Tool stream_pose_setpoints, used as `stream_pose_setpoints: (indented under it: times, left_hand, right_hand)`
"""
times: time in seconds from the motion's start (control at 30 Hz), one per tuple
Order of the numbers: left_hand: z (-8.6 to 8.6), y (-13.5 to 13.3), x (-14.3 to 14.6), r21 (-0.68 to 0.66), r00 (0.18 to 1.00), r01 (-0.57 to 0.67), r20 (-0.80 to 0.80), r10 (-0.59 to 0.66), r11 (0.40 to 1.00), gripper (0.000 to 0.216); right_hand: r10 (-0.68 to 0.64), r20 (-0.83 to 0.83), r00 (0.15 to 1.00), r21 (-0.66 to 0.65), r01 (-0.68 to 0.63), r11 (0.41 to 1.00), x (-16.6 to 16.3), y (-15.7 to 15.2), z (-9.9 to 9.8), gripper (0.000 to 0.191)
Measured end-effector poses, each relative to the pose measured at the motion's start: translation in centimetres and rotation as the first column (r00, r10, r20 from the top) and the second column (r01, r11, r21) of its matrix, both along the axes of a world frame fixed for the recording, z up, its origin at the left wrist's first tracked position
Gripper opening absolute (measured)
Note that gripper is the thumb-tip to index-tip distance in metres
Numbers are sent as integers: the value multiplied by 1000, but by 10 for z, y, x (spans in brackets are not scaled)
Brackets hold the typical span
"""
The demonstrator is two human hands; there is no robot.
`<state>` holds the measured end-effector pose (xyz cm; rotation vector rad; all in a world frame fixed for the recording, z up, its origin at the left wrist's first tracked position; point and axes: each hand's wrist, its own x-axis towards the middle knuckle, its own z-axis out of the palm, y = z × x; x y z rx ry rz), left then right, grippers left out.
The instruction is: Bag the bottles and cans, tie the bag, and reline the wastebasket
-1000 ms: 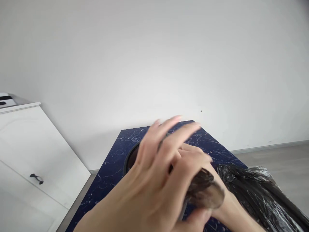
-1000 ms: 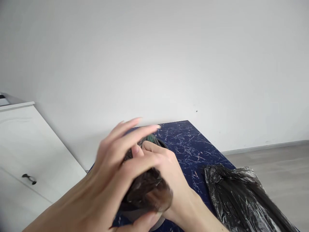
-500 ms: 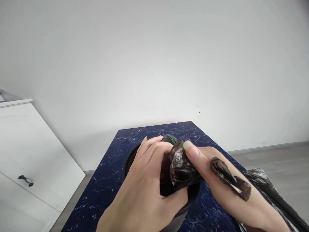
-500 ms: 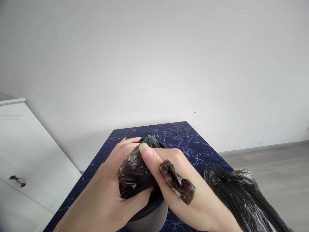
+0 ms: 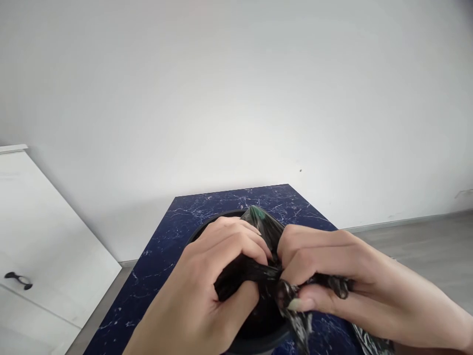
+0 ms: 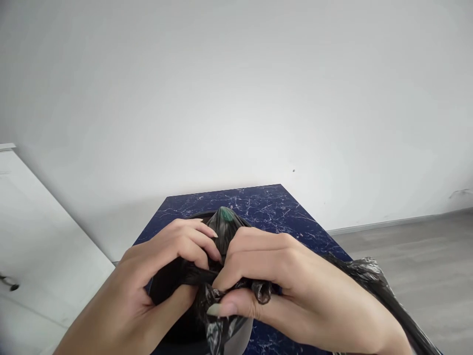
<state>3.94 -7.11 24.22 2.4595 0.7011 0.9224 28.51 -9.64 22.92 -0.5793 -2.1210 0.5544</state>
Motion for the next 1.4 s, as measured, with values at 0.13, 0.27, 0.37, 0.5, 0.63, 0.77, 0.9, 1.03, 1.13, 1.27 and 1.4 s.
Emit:
stream_pose_setpoints:
  times: [0.13,0.27,0.37,0.5,0.63,0.77,0.9,1.03,1.13,1.27,1.4]
  left_hand:
    - [-2,1,-5,8,997,-79,4,79,997,29]
    - [-2,2,-8,38,987,-159,-2,159,987,27]
    - [1,1,-7,62,984,-178,8,178,982,19]
    - [4,-2,-5,13,982,-187,-6,187,982,7]
    - [-1,-1,-9,-85,981,-194,-1,195,977,20]
    - [-9,6,-12,-129,965,-241,78,252,962,38]
    - [-6,12,-5,-176,976,-181,88,198,968,45]
    - [1,15,-1,-209,992,-75,80,93,975,30]
    - [1,16,-3,-229,982,-119,117,149,966,26]
    - [-3,17,-6,-224,961,-214,126,246,951,24]
    - [-4,19,-6,-217,958,-230,119,260,949,26]
  right_hand:
    - [-124,43,991,86,120,989,2,-1,-6,18]
    - [-381,3,925,268,366,891,-5,-1,-12,29]
    - [-499,-53,865,399,476,783,-11,1,-15,29]
    - [-511,-162,844,535,510,674,-19,4,-18,36]
    - [-526,-282,802,591,577,564,-25,6,-23,39]
    - [-507,-323,799,601,587,543,-29,7,-26,39]
    - [-470,-298,831,584,548,599,-36,7,-29,32]
    - [-443,-264,857,564,510,650,-41,4,-32,24]
    - [-392,-233,890,539,454,709,-38,4,-30,21]
    - [-348,-97,932,460,352,815,-29,4,-24,24]
    - [-362,-59,930,434,350,830,-22,0,-19,25]
